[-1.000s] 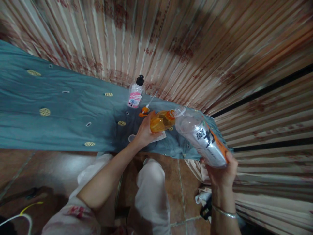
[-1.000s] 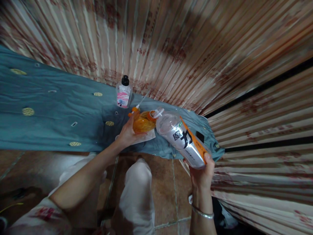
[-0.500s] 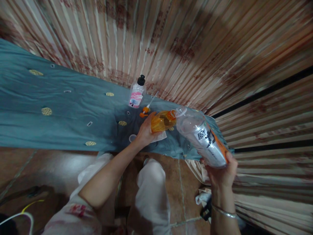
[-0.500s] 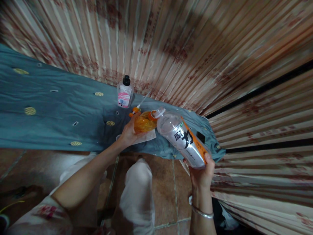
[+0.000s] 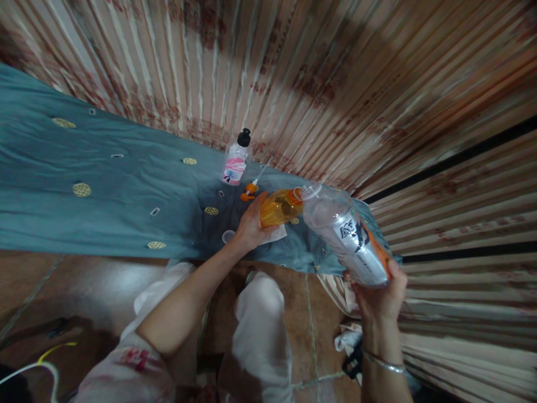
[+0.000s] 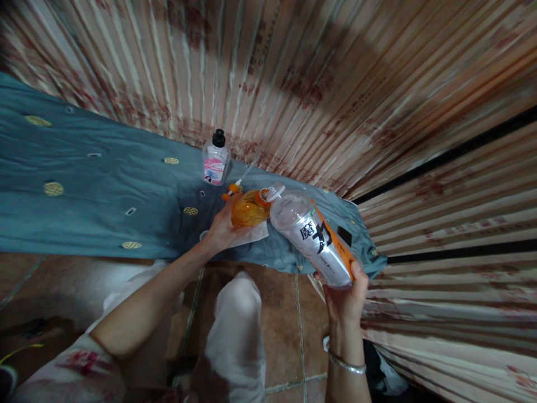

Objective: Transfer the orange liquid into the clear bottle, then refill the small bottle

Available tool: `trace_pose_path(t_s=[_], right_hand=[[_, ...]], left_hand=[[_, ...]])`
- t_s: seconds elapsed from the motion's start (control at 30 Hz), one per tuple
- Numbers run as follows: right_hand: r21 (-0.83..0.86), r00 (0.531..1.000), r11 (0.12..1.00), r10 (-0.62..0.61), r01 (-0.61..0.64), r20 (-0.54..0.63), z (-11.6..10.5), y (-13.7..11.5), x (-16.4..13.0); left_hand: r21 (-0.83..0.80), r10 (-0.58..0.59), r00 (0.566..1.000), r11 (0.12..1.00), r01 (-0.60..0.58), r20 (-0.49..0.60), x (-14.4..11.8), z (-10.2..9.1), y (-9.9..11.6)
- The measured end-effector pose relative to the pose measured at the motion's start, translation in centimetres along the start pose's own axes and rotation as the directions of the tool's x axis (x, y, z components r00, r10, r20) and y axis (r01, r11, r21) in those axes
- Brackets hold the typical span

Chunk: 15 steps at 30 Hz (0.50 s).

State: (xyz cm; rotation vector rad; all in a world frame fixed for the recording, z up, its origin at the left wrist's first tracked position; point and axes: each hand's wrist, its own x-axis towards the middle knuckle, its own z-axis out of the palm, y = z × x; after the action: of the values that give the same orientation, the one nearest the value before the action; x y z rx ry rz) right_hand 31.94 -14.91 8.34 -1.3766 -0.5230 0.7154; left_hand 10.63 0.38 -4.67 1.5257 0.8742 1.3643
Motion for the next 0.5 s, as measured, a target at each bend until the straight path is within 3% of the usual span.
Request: trace_pose_path(t_s=[0.2,0.5], right_hand=[[0.014,0.998,0.999,0.031,-0.030,-0.062,0.2,-0.4,0.0],[-0.013,1.000,1.000,0.003,-0.003,-0.015,0.1,0.0,-0.1]], left_hand=[[0.055,-0.011,1.000,0.998,0.012,-0.002,0.1,-0.2,0.9],[0.063,-0.047,0.999,0.997,0.048,-0.006,0.2,-0.1,1.3]])
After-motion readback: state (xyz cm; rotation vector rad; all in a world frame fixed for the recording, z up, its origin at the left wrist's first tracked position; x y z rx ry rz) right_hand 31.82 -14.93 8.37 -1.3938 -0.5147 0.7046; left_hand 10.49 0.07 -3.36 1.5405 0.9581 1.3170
